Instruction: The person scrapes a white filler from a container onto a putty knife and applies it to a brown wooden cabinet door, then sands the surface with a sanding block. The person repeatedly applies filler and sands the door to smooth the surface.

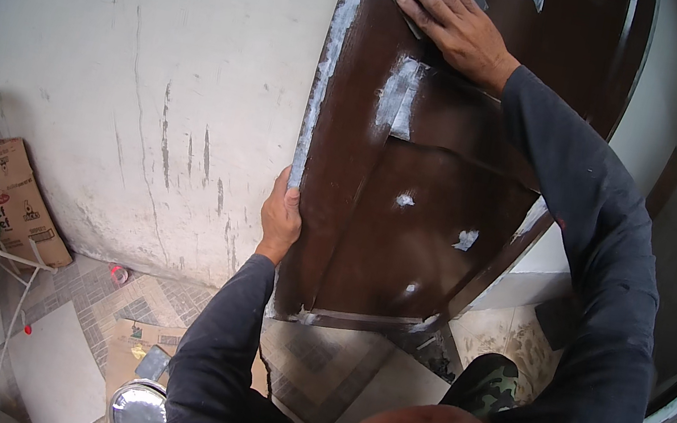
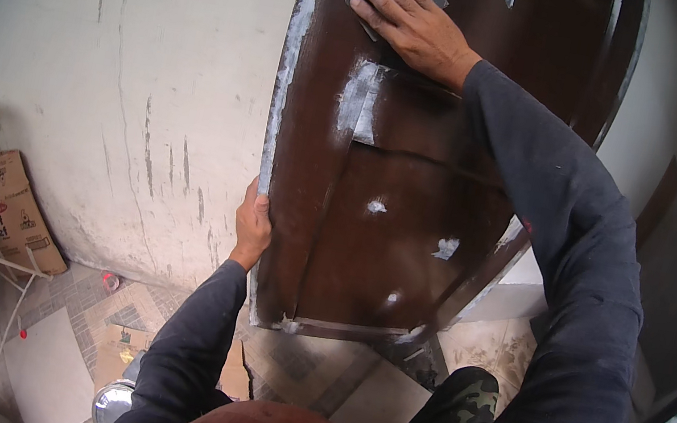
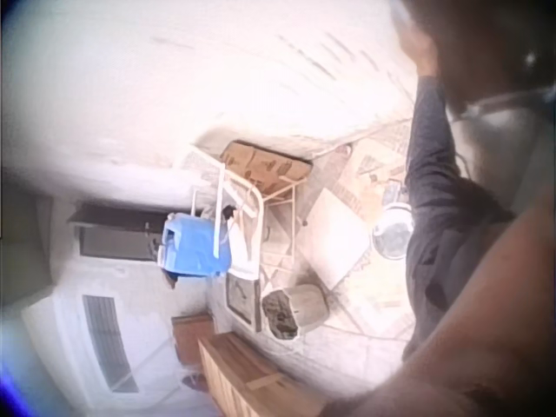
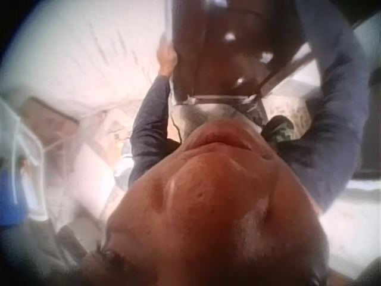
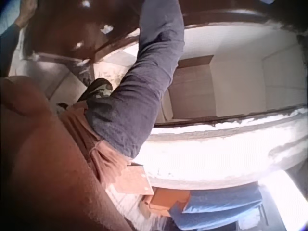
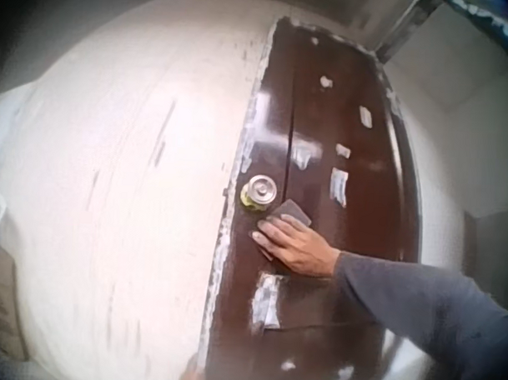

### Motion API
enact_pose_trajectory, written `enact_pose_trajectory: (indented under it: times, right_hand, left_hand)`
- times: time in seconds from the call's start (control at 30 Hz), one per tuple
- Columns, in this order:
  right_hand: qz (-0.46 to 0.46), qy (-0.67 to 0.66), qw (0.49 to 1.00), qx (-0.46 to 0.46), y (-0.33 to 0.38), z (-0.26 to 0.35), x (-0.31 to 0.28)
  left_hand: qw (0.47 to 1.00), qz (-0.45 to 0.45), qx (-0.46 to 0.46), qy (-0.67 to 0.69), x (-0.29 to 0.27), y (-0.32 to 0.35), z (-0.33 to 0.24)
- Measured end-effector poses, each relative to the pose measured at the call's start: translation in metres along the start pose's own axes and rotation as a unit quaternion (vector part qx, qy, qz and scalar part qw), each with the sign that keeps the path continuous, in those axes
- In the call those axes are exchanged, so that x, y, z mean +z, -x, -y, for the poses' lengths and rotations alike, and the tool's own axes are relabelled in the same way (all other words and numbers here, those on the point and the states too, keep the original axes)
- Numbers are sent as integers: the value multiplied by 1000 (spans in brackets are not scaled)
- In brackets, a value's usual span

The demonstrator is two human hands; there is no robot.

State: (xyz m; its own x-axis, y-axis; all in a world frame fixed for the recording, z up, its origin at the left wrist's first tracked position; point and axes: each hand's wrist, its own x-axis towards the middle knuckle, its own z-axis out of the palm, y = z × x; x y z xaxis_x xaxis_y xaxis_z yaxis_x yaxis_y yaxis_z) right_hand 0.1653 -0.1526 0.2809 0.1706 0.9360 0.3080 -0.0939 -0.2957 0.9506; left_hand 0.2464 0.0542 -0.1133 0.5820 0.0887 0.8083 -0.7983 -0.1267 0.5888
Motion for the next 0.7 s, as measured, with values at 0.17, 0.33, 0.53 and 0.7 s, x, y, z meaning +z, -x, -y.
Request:
enact_pose_trajectory:
  times: [0.17,0.33,0.53,0.7]
  right_hand:
    - [-25,-83,993,-83,-16,26,-3]
    - [-60,-137,981,120,-37,60,3]
    - [-60,-132,984,107,-48,79,15]
    - [-48,-232,966,103,-52,89,-23]
  left_hand:
    - [1000,-5,-3,-7,0,0,-1]
    - [1000,-3,2,11,0,0,0]
    - [1000,-7,2,-11,-1,1,0]
    - [1000,12,-20,9,-2,0,1]
